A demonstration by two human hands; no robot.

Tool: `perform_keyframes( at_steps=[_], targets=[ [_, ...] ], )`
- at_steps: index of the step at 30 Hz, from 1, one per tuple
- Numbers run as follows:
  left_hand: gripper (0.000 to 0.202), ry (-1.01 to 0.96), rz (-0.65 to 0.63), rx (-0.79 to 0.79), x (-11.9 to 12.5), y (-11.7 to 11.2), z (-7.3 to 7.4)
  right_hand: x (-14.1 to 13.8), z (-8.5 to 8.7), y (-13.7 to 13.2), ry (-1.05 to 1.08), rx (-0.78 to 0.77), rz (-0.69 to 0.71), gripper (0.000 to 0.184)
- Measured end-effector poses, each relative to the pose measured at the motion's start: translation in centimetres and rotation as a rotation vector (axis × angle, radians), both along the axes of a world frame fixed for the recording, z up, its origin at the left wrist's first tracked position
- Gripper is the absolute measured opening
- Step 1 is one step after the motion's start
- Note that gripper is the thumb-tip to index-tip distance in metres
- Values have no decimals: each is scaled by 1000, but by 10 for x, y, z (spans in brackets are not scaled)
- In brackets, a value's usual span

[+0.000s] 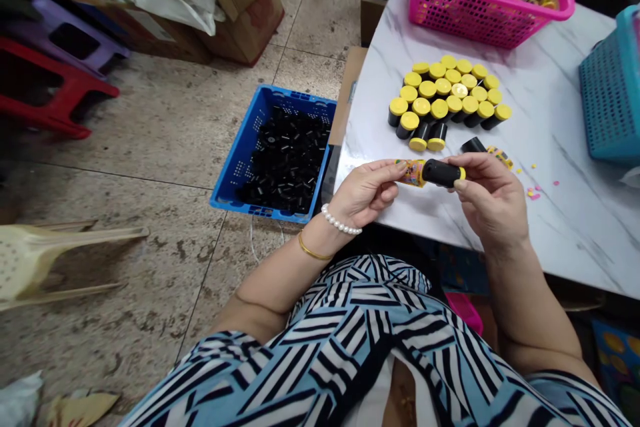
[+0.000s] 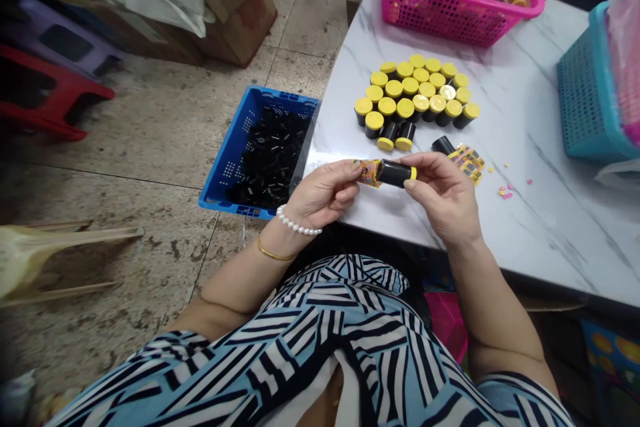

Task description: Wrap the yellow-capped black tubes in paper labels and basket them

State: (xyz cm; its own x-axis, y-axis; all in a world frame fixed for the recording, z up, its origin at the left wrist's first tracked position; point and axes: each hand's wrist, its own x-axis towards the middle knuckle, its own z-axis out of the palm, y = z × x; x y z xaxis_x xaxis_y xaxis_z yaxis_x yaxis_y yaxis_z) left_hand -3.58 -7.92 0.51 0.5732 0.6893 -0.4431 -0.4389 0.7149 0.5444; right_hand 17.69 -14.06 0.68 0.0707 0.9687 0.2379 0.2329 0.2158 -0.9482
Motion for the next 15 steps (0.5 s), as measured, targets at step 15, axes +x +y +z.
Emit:
perform_keyframes(
  at_steps=[15],
  targets=[
    [26,101,45,113,4,-9,-9,-9,28,-8,-466,17,19,33]
  ],
)
